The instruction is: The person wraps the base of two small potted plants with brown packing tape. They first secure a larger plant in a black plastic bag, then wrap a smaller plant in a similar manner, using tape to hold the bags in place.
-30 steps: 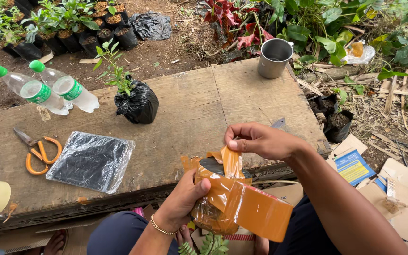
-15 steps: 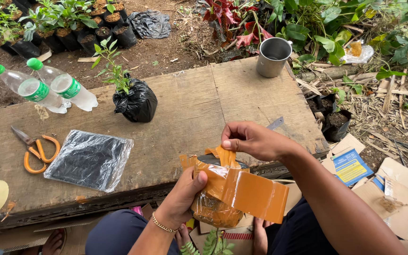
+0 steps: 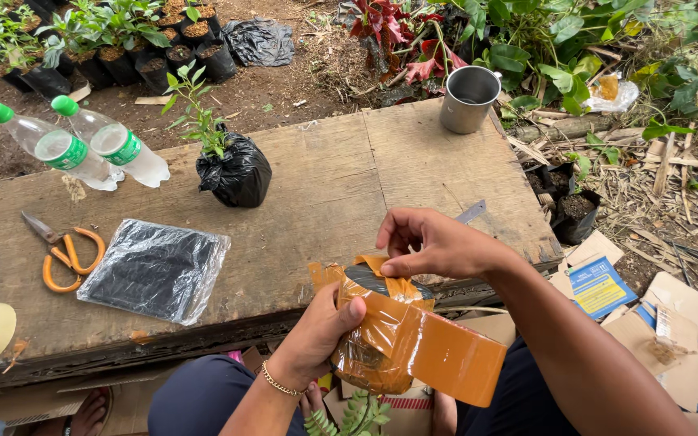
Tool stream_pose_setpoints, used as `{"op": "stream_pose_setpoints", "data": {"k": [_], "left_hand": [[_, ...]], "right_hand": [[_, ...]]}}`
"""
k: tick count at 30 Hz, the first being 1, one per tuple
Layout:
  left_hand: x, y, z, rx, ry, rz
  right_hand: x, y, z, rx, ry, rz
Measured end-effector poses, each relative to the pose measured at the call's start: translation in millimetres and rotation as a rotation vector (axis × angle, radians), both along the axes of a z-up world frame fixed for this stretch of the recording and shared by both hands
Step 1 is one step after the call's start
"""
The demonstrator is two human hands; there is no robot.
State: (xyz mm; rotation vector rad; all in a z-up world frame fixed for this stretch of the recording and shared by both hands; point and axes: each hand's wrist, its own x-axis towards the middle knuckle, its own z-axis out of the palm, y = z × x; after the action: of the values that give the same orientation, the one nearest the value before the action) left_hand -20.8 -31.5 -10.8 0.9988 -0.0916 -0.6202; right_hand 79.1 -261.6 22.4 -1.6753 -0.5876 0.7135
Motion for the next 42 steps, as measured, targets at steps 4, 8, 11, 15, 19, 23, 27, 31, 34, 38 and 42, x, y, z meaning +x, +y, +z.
{"op": "stream_pose_setpoints", "data": {"k": [4,8,11,15,19,23,27,31,34,38,42], "left_hand": [[-1,2,5,-0.013,-0.005,0.01],[1,6,9,-0.034,-0.012,0.07],[4,15,10,-0.071,-0.009,0.123],[9,21,9,-0.071,-0.029,0.183],[7,24,11,-0.1,-0.07,0.256],[4,25,13,0.0,-0.212,0.32],[0,32,16,-0.071,-0.208,0.395],[-3,40,25,0.024,-0.328,0.413],[-4,39,27,-0.087,-0.247,0.431],[-7,40,28,-0.096,-0.2,0.388],[-16,41,28,-0.076,-0.196,0.376]], "right_hand": [[0,-4,11,-0.107,-0.184,-0.231],[-16,-22,35,0.273,-0.127,-0.343],[-39,-26,47,0.539,-0.183,-0.184],[-72,-26,46,0.39,-0.396,-0.174],[-85,-16,38,0.159,-0.224,-0.345],[-79,-17,39,0.085,-0.334,-0.395],[-74,-21,46,-0.138,-0.347,-0.486],[-76,-15,55,-0.171,-0.489,-0.452],[-69,-11,61,-0.204,-0.605,-0.446],[-64,-17,55,-0.063,-0.714,-0.363],[-62,-19,45,-0.104,-0.613,-0.443]]}}
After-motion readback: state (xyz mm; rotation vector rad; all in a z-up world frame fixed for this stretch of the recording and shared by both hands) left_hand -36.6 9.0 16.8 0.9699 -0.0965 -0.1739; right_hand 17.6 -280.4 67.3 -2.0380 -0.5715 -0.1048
